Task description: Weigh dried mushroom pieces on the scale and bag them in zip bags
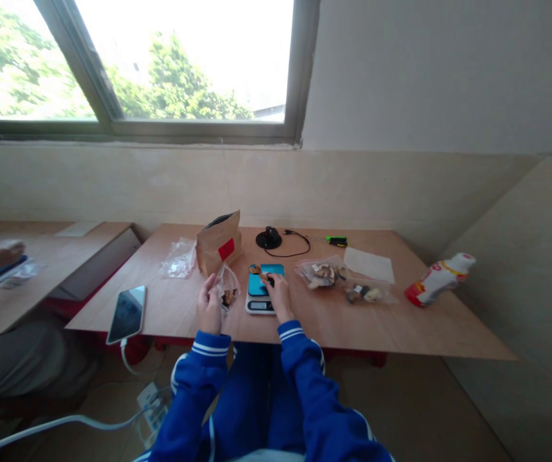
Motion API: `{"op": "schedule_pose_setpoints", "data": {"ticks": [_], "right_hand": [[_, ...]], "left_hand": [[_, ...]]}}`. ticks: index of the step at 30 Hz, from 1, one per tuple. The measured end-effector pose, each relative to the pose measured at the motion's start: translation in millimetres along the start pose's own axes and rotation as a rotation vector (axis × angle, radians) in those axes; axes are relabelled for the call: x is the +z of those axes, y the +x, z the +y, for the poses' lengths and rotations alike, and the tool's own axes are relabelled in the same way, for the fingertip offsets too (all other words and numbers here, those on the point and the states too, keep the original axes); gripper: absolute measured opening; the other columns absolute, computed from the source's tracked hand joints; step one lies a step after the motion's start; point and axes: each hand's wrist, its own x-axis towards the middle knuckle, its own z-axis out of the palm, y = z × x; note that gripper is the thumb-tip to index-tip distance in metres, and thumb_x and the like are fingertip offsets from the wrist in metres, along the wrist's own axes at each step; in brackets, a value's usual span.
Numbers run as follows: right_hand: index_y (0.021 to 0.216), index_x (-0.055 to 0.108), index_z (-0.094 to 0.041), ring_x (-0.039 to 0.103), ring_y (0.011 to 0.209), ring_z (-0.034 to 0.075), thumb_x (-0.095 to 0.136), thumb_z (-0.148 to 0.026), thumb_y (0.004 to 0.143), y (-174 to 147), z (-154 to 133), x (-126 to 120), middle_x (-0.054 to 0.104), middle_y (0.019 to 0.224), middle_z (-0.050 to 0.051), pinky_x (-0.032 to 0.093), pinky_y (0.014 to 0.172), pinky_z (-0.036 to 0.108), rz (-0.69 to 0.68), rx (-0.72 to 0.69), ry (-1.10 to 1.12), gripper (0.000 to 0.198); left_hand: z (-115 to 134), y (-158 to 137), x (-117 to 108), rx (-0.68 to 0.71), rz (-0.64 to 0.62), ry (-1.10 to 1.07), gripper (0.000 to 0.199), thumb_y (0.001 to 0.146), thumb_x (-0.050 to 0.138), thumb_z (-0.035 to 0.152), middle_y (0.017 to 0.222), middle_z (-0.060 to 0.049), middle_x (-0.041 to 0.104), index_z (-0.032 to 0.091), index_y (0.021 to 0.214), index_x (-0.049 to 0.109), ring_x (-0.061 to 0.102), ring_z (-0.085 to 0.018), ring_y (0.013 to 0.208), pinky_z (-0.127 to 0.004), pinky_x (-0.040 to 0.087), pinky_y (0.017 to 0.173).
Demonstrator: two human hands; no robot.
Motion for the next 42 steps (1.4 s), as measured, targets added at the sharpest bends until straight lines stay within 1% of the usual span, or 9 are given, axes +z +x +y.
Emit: {"op": "schedule_pose_setpoints", "data": {"ticks": [7, 12, 15, 18, 21, 26, 30, 38, 42], "right_hand": [[0.09, 0.068, -0.015, 0.063, 0.07, 0.018, 0.057, -0.046, 0.083, -6, -63, -21, 0.071, 0.08, 0.006, 0.049, 0.065, 0.029, -0.089, 0.006, 0.221, 0.034], [0.083, 0.067, -0.018, 0.065, 0.079, 0.022, 0.068, -0.021, 0.074, -18, -90, -18, 0.07, 0.081, 0.007, 0.05, 0.076, 0.034, -0.143, -0.037, -0.007, 0.009], [0.098, 0.064, -0.016, 0.066, 0.089, 0.024, 0.066, -0.011, 0.072, -22, -94, -11, 0.069, 0.092, 0.011, 0.05, 0.081, 0.038, -0.15, -0.051, -0.062, 0.026], [0.117, 0.057, -0.016, 0.066, 0.09, 0.023, 0.064, -0.014, 0.074, -23, -98, -15, 0.068, 0.101, 0.011, 0.051, 0.083, 0.039, -0.169, -0.035, 0.018, 0.043], [0.131, 0.047, -0.021, 0.066, 0.088, 0.018, 0.056, -0.025, 0.084, -28, -99, -28, 0.066, 0.112, 0.011, 0.052, 0.083, 0.036, -0.202, -0.07, 0.197, 0.048], [0.129, 0.048, -0.021, 0.052, 0.121, 0.022, 0.049, -0.04, 0.089, -53, -75, -43, 0.052, 0.134, 0.012, 0.048, 0.094, 0.038, -0.102, -0.058, 0.319, 0.044], [0.139, 0.036, -0.023, 0.047, 0.128, 0.024, 0.066, -0.044, 0.078, -70, -52, -37, 0.041, 0.145, 0.014, 0.046, 0.098, 0.041, -0.307, 0.007, 0.351, 0.072], [0.115, 0.061, -0.02, 0.06, 0.112, 0.022, 0.046, -0.047, 0.091, -61, -54, -29, 0.065, 0.12, 0.01, 0.047, 0.098, 0.039, -0.196, -0.012, 0.461, 0.039], [0.107, 0.064, -0.021, 0.063, 0.106, 0.025, 0.045, -0.052, 0.09, -59, -56, -34, 0.068, 0.111, 0.01, 0.05, 0.093, 0.041, -0.093, 0.064, 0.544, 0.04]], "left_hand": [[-2, -10, 9, 0.028, -0.07, 0.039, 0.038, 0.087, 0.049, 0.029, 0.125, -0.014, 0.06, 0.017, 0.122, 0.055, 0.059, -0.022, 0.111, -0.036, 0.049, 0.088], [0, -22, 15, 0.066, -0.115, 0.06, 0.042, 0.087, 0.05, 0.036, 0.127, -0.014, 0.059, 0.017, 0.124, 0.053, 0.06, -0.022, 0.108, -0.034, 0.049, 0.084], [2, -28, 17, 0.059, -0.137, 0.037, 0.044, 0.087, 0.051, 0.041, 0.128, -0.014, 0.058, 0.017, 0.125, 0.053, 0.061, -0.022, 0.106, -0.035, 0.049, 0.084], [3, -31, 18, 0.045, -0.146, -0.001, 0.047, 0.087, 0.051, 0.045, 0.129, -0.015, 0.058, 0.017, 0.125, 0.052, 0.063, -0.021, 0.1, -0.035, 0.051, 0.082], [3, -30, 17, 0.051, -0.142, -0.029, 0.048, 0.087, 0.052, 0.044, 0.132, -0.015, 0.055, 0.019, 0.127, 0.051, 0.063, -0.02, 0.099, -0.035, 0.051, 0.083], [-4, -28, 16, 0.05, -0.148, -0.111, 0.051, 0.085, 0.054, 0.044, 0.135, -0.015, 0.052, 0.02, 0.13, 0.047, 0.06, -0.021, 0.108, -0.036, 0.051, 0.087], [-9, -28, 19, 0.003, -0.174, -0.216, 0.06, 0.08, 0.061, 0.047, 0.137, -0.018, 0.049, 0.019, 0.131, 0.045, 0.059, -0.025, 0.111, -0.038, 0.051, 0.088], [5, -30, 15, -0.084, -0.251, -0.267, 0.065, 0.077, 0.063, 0.053, 0.136, -0.015, 0.047, 0.022, 0.131, 0.044, 0.065, -0.018, 0.089, -0.031, 0.054, 0.074], [0, -20, 1, -0.031, -0.088, -0.119, 0.056, 0.08, 0.058, 0.054, 0.131, -0.013, 0.049, 0.02, 0.123, 0.05, 0.061, -0.018, 0.097, -0.029, 0.051, 0.079]]}}
